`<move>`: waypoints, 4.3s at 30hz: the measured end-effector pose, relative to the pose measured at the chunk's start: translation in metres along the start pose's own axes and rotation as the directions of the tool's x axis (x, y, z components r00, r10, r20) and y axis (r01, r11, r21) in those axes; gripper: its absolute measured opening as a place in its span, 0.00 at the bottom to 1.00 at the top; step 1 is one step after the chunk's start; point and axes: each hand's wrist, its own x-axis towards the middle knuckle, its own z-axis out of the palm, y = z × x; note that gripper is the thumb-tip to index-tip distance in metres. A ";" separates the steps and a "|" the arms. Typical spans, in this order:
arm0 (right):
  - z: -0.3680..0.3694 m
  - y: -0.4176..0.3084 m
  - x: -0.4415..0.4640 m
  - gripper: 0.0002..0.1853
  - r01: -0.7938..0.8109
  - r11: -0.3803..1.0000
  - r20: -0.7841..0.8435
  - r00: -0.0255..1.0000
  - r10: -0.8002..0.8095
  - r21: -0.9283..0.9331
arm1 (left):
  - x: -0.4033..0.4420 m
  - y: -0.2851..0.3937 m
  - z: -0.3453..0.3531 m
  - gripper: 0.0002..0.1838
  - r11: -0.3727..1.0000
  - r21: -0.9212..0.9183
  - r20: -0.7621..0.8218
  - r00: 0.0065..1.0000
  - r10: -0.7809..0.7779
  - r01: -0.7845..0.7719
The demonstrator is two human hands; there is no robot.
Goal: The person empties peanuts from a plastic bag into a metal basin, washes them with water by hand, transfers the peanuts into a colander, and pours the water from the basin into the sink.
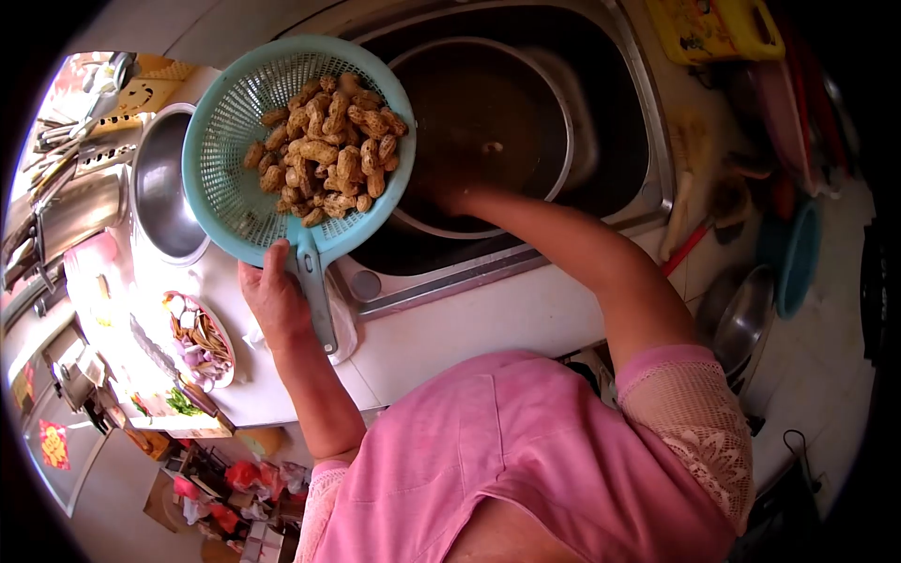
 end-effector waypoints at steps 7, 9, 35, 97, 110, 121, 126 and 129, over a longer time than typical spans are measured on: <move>-0.029 0.066 -0.016 0.17 -0.132 0.989 -0.016 0.991 0.134 0.069 | 0.001 -0.006 -0.005 0.17 1.000 -0.029 0.033 0.999 -0.001 0.002; -0.060 0.078 -0.008 0.14 -0.068 0.996 -0.419 0.904 0.084 0.052 | 0.002 -0.009 -0.007 0.16 1.000 -0.024 0.029 1.000 0.002 -0.002; -0.022 0.057 -0.051 0.11 -0.083 0.913 0.343 0.910 0.233 -0.399 | -0.011 -0.003 -0.012 0.14 0.998 0.013 0.047 0.997 0.054 -0.055; -0.296 0.065 -0.135 0.11 -0.538 0.709 -0.576 0.786 0.225 -0.457 | -0.043 0.019 -0.032 0.14 0.997 -0.050 0.063 0.996 0.060 -0.057; -0.319 -0.019 -0.228 0.09 -0.327 0.680 -0.710 0.573 -0.409 -0.656 | -0.042 0.017 -0.025 0.15 0.993 -0.091 0.144 0.986 0.082 -0.069; -0.304 0.030 -0.242 0.11 -0.526 0.752 -0.850 0.520 -0.086 -0.398 | -0.046 0.021 -0.028 0.15 0.993 -0.067 0.091 0.991 0.102 -0.096; -0.231 0.070 -0.189 0.16 -0.497 0.867 -0.572 0.707 0.417 0.017 | -0.041 0.018 -0.033 0.16 0.993 -0.061 0.087 0.990 0.109 -0.104; -0.194 0.074 -0.153 0.15 -0.465 0.703 -0.275 0.691 0.668 0.538 | -0.037 0.019 -0.033 0.15 0.994 -0.039 0.063 0.993 0.103 -0.101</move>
